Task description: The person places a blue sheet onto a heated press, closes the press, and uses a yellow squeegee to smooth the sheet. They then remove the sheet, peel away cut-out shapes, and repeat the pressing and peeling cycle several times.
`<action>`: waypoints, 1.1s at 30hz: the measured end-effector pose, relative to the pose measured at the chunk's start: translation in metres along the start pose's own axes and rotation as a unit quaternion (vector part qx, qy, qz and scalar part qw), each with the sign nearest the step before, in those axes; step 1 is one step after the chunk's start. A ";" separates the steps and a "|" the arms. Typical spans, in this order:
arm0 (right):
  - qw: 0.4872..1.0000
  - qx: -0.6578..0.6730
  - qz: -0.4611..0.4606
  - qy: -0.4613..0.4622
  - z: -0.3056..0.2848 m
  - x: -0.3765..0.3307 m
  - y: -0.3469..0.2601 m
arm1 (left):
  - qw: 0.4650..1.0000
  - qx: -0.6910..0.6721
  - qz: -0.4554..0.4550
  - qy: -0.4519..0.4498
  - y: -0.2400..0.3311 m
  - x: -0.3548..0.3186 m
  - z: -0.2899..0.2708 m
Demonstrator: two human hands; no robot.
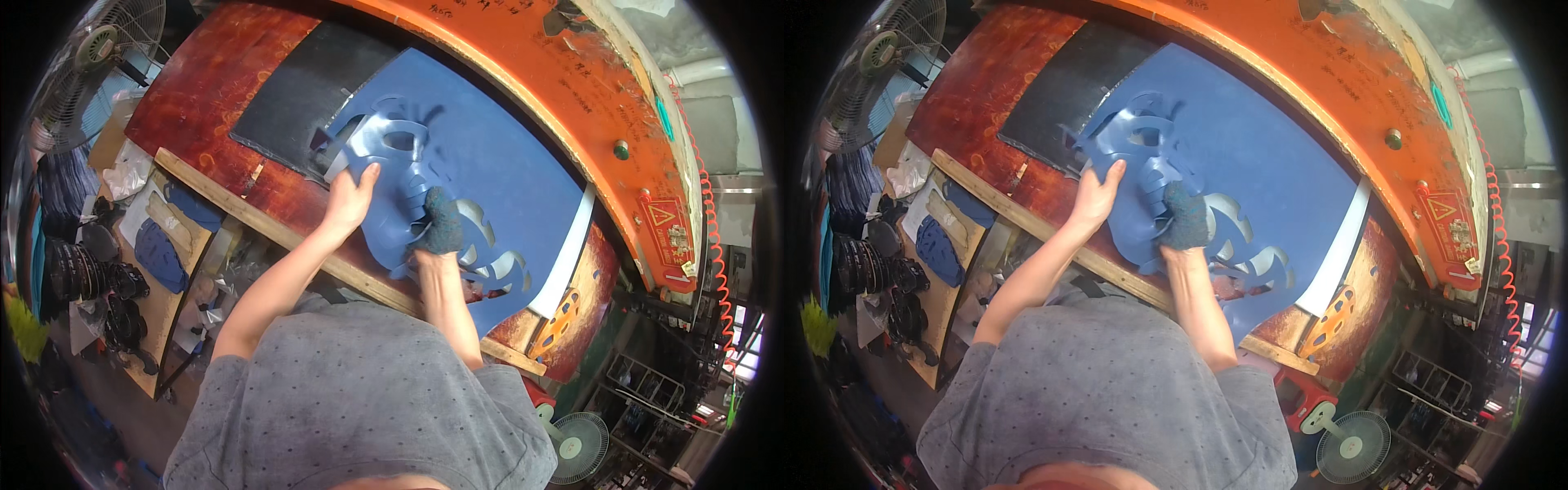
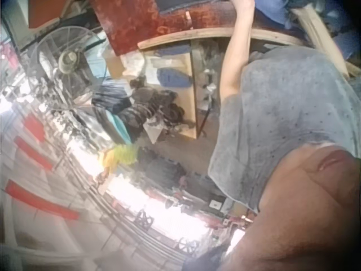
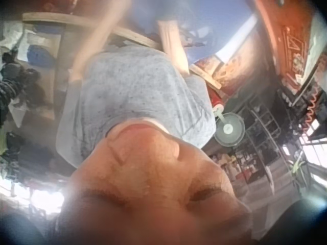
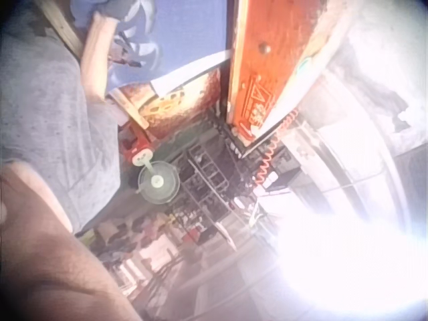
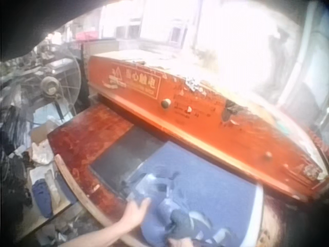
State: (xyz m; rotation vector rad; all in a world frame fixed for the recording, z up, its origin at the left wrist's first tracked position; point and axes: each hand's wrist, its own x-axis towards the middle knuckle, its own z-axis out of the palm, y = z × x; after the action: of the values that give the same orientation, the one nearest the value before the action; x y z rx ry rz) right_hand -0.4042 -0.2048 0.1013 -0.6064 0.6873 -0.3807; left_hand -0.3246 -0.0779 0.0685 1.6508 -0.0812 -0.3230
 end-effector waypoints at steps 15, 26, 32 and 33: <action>0.897 -0.402 0.082 -0.166 -0.040 -0.004 -0.070 | 0.976 0.083 -0.163 -0.120 0.029 0.008 -0.068; 0.936 -0.293 0.112 -0.159 -0.050 0.004 -0.028 | 0.956 -0.081 -0.064 -0.275 0.082 -0.039 -0.084; 0.940 -0.287 0.093 -0.163 -0.063 0.000 -0.013 | 0.964 0.020 0.003 -0.264 0.065 -0.030 -0.051; 0.879 -0.436 -0.036 -0.190 -0.063 -0.001 -0.011 | 0.947 0.005 -0.114 -0.299 0.058 -0.026 -0.043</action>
State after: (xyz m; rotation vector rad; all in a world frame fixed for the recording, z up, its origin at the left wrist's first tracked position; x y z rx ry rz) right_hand -0.4500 -0.2376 0.0702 -1.5255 0.4271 0.0149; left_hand -0.3303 -0.0369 0.1325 1.5232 -0.3487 -0.9975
